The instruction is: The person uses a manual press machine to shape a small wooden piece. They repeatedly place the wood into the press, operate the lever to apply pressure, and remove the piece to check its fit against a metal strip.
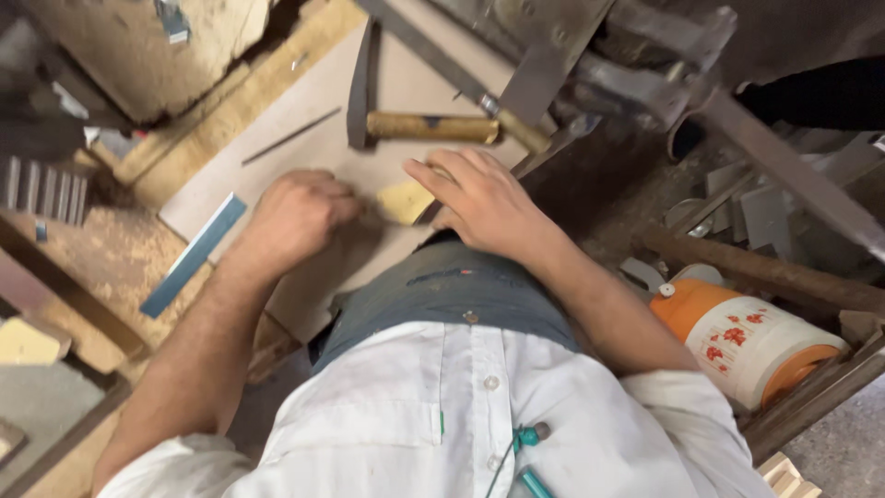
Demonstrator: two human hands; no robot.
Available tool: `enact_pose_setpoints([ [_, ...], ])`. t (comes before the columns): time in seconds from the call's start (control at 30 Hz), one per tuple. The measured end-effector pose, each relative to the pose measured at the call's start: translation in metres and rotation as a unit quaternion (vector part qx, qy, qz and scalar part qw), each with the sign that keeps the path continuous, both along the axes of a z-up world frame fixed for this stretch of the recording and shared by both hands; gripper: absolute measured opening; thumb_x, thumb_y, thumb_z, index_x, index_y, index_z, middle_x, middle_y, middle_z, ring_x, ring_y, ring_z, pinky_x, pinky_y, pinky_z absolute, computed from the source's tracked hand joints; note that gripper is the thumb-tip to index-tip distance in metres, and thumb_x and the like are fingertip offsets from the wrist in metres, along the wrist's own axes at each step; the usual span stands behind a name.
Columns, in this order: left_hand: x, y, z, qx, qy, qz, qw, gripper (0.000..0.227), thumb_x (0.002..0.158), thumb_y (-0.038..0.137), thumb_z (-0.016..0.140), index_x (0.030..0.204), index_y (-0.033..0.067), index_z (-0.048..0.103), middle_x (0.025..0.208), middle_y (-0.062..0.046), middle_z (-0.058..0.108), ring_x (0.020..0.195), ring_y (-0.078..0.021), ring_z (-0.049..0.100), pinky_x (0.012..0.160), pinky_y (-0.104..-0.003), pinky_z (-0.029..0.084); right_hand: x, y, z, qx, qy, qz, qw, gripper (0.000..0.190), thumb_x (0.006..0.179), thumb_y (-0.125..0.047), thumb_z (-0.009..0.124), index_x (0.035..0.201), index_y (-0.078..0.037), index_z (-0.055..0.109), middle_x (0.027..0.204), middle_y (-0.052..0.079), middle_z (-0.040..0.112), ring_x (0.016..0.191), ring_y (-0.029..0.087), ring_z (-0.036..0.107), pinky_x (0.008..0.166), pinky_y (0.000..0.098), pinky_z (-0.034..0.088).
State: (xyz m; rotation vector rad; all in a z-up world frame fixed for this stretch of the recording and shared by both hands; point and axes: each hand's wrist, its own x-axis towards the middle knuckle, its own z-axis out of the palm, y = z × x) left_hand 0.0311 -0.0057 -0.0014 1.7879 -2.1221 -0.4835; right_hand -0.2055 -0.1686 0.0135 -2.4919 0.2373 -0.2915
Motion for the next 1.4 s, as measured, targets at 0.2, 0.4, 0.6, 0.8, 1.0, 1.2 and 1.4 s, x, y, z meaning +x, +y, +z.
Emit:
enact_pose_setpoints([
  [0.2, 0.016, -0.044, 0.028, 0.006, 0.114, 0.116, 0.987, 0.016, 0.086, 0.015, 0.079, 0.101, 0.011, 0.08, 0.083, -0.01, 0.068, 0.077, -0.0316, 0.066, 0.066, -0.043, 0.051, -0.097, -0.054, 0.051, -0.177, 0.03, -0.316, 0.932, 0.056, 0.087, -0.024, 0.093, 0.133, -0.006, 0.066, 0.134, 0.014, 0.063, 0.127, 0.035, 0.058, 0.111, 0.0476, 0.047],
  [0.4, 0.017, -0.139, 0.024, -0.156, 0.148, 0.185, 0.959, 0.016, 0.093, 0.007, 0.077, 0.108, 0.0038, 0.073, 0.097, -0.012, 0.068, 0.089, -0.0322, 0.069, 0.076, -0.042, 0.054, -0.191, -0.115, 0.051, -0.193, 0.202, -0.459, 0.844, 0.065, 0.069, -0.029, 0.094, 0.124, -0.002, 0.072, 0.111, 0.017, 0.072, 0.104, 0.036, 0.067, 0.091, 0.0494, 0.049],
  [0.6, 0.007, -0.194, 0.014, -0.176, 0.101, 0.226, 0.953, 0.017, 0.087, 0.005, 0.077, 0.104, 0.0039, 0.075, 0.091, -0.014, 0.068, 0.086, -0.0363, 0.068, 0.074, -0.045, 0.053, -0.239, -0.141, 0.023, -0.167, 0.343, -0.551, 0.742, 0.035, 0.078, -0.04, 0.093, 0.099, -0.014, 0.082, 0.08, 0.015, 0.072, 0.078, 0.035, 0.068, 0.076, 0.0459, 0.052],
  [0.8, 0.0, -0.215, -0.004, -0.188, 0.038, 0.227, 0.955, 0.016, 0.089, 0.009, 0.077, 0.104, 0.0041, 0.076, 0.09, -0.015, 0.071, 0.082, -0.0372, 0.068, 0.073, -0.047, 0.054, -0.238, -0.151, 0.059, -0.203, 0.432, -0.543, 0.691, 0.028, 0.075, -0.037, 0.089, 0.097, -0.02, 0.084, 0.069, 0.011, 0.072, 0.074, 0.032, 0.066, 0.082, 0.0454, 0.047],
  [1.0, -0.007, -0.236, -0.026, -0.146, 0.07, 0.252, 0.954, 0.004, 0.09, 0.006, 0.074, 0.091, 0.0029, 0.072, 0.084, -0.019, 0.069, 0.078, -0.04, 0.068, 0.071, -0.05, 0.055, -0.231, -0.155, 0.079, -0.256, 0.506, -0.48, 0.669, 0.034, 0.074, -0.033, 0.083, 0.106, -0.022, 0.083, 0.083, 0.01, 0.077, 0.08, 0.029, 0.072, 0.088, 0.0418, 0.05],
  [1.2, -0.005, -0.235, -0.027, -0.16, 0.096, 0.234, 0.954, 0.004, 0.089, 0.002, 0.07, 0.092, 0.0006, 0.071, 0.085, -0.019, 0.069, 0.081, -0.0406, 0.068, 0.073, -0.05, 0.055, -0.211, -0.16, 0.073, -0.09, 0.561, -0.476, 0.671, 0.042, 0.082, -0.056, 0.083, 0.1, -0.018, 0.084, 0.088, 0.015, 0.078, 0.09, 0.036, 0.073, 0.084, 0.0452, 0.053],
  [1.4, -0.004, -0.235, -0.027, -0.164, 0.105, 0.233, 0.953, 0.009, 0.087, 0.001, 0.07, 0.096, 0.0005, 0.073, 0.09, -0.019, 0.071, 0.085, -0.0402, 0.069, 0.076, -0.049, 0.056, -0.213, -0.164, 0.07, -0.108, 0.567, -0.479, 0.661, 0.039, 0.078, -0.047, 0.08, 0.109, -0.023, 0.083, 0.094, 0.017, 0.078, 0.091, 0.038, 0.074, 0.081, 0.0465, 0.056],
])
